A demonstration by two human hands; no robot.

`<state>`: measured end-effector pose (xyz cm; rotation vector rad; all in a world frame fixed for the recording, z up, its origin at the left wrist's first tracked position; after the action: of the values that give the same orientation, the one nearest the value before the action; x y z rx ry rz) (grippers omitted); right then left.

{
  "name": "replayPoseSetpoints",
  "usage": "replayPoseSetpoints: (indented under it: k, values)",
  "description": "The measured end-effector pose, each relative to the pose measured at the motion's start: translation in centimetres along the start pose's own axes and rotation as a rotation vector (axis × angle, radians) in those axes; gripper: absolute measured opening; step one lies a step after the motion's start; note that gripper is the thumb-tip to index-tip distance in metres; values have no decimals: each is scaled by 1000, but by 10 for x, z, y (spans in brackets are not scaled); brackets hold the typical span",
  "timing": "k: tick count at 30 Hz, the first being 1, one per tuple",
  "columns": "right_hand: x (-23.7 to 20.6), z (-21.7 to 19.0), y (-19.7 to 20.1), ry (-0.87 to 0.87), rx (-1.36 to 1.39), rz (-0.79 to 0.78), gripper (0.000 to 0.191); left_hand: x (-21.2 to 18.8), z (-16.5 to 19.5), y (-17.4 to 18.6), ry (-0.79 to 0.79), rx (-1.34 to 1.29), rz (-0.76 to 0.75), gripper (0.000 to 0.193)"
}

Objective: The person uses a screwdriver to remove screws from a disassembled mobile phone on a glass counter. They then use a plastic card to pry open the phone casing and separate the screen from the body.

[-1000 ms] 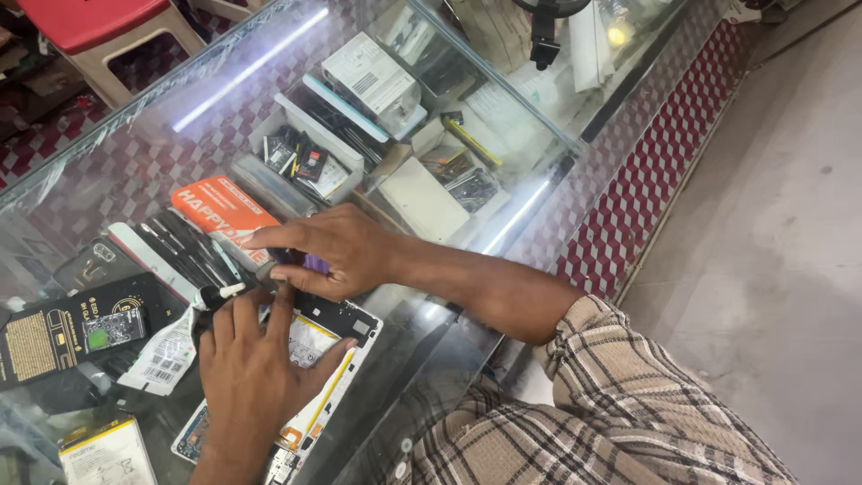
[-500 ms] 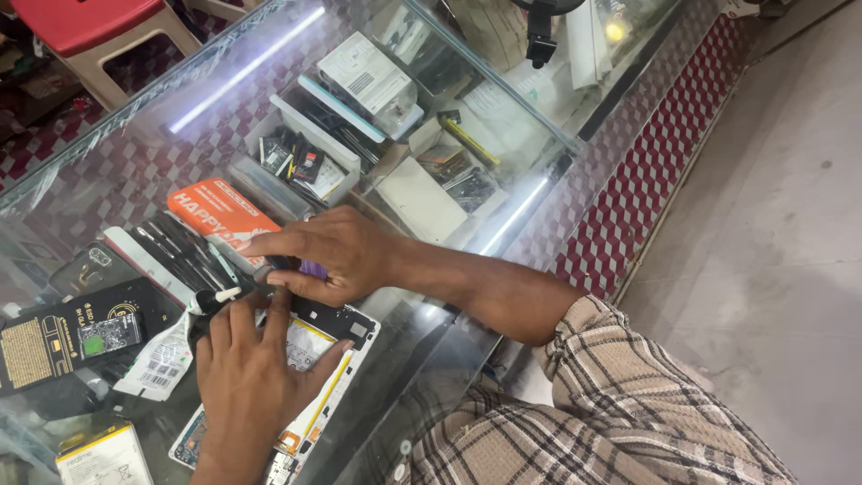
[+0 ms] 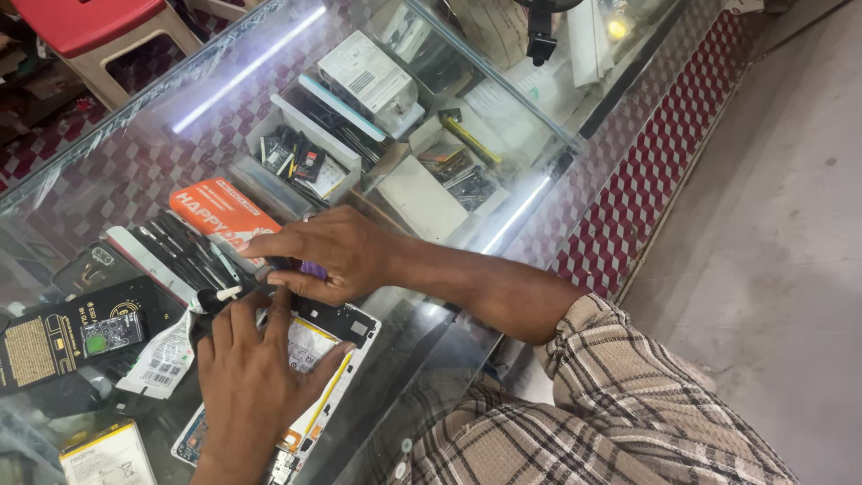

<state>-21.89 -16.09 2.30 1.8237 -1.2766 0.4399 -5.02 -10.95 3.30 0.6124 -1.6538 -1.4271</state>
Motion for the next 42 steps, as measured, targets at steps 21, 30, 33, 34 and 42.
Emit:
replayPoseSetpoints:
  k: [21, 30, 33, 34, 42]
  values:
    - [0, 0, 0, -30, -4, -9, 52, -3, 8, -2, 17, -35, -131, 118]
    - [1, 0, 1, -25, 5, -2, 51, -3, 4, -8, 1, -73, -128, 116]
    - [1, -2, 2, -10, -9, -6, 51, -2, 4, -7, -3, -68, -96, 117]
    - [1, -2, 3, -6, -25, -9, 52, -2, 4, -6, -3, -78, -79, 117]
    - [3, -3, 5, 1, -39, -22, 49, -1, 4, -2, 13, -119, -74, 119]
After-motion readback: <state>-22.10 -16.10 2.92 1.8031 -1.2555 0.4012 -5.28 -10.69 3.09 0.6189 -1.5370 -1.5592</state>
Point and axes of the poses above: each hand's wrist, its own x-axis towards the middle knuckle, its own y-axis out of the back of the hand, z = x × y, the point moved 4 cm from there along x, towards the middle knuckle, and after that the axes turned 11 degrees about x, right-handed, at the moved point
